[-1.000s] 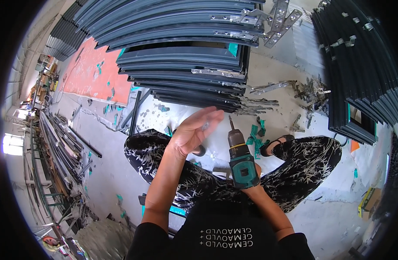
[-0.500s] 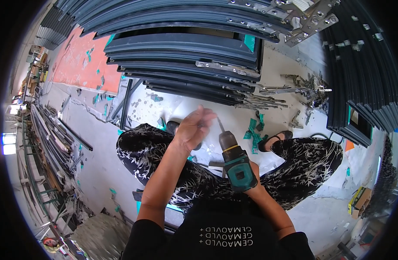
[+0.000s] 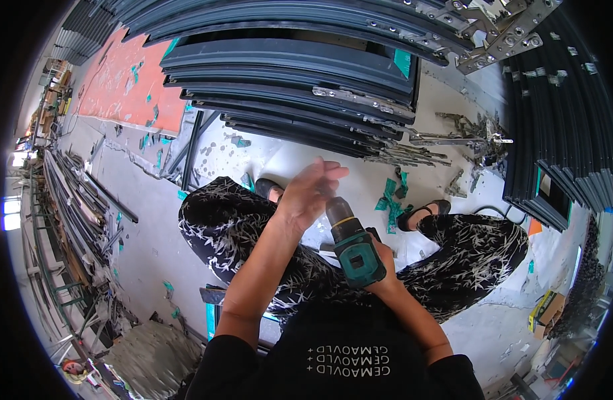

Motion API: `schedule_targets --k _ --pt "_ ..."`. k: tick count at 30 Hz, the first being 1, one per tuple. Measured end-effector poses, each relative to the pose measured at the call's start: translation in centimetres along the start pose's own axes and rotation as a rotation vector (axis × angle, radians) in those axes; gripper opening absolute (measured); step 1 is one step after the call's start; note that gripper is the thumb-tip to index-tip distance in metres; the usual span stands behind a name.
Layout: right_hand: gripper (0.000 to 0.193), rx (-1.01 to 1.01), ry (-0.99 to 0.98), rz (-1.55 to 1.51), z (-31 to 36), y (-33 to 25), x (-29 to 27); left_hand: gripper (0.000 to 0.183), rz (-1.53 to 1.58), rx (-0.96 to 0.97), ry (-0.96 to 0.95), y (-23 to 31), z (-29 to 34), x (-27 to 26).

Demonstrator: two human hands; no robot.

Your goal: The person uses a power drill to drive screws into the corners of metal frames, picking screws from a metal bowl and positioning them by hand before drilling.

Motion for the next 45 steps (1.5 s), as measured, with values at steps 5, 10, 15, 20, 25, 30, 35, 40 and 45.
schedule_targets --k 5,10,15,20,25,30,35,40,45 --pt "0.042 0.026 0.003 -0.002 -0.2 -0.4 -0.4 0.035 0.026 0.013 -0.009 -0.2 -0.2 0.1" --pt "0.044 0.133 0.029 -0.198 0.0 1.8 -0.3 0.036 -0.051 0.068 0.001 0.0 -0.1 0.5" --pt "0.047 -0.019 0.04 0.025 -0.2 -0.3 -0.3 0.04 -0.121 0.103 -0.007 -0.1 -0.3 0.7" --pt "0.047 -0.04 0.125 -0.043 -0.9 -0.2 -0.7 0.04 -0.02 0.106 -0.038 -0.5 -0.5 2.0" --pt "0.049 -0.141 0.237 -0.054 -3.3 -1.0 -1.9 0.033 -0.349 0.12 0.037 -0.2 0.6 2.5" --pt "0.055 -0.201 0.266 0.158 -5.8 -1.4 -1.4 0.032 -0.451 0.214 0.163 -0.8 0.6 -0.3" --pt "0.054 -0.279 0.34 0.304 -6.8 -3.6 -1.5 0.036 -0.505 0.266 0.178 0.2 1.7 0.3" --pt "0.054 -0.289 0.392 0.407 -7.0 -3.9 -0.3 0.033 -0.517 0.703 0.408 2.1 6.1 2.3" --pt "0.055 -0.31 0.363 0.495 -7.3 -4.1 1.2 0.04 -0.475 0.872 0.576 2.2 7.8 2.9"
Point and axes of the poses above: each hand's wrist, its own z-axis away from the middle knuckle, its own x-axis out of the palm, y = z × x, the point moved 7 cm from there along -z, towards the middle knuckle, and after that the axes turned 6 degrees about -z, right-handed, at the moved point
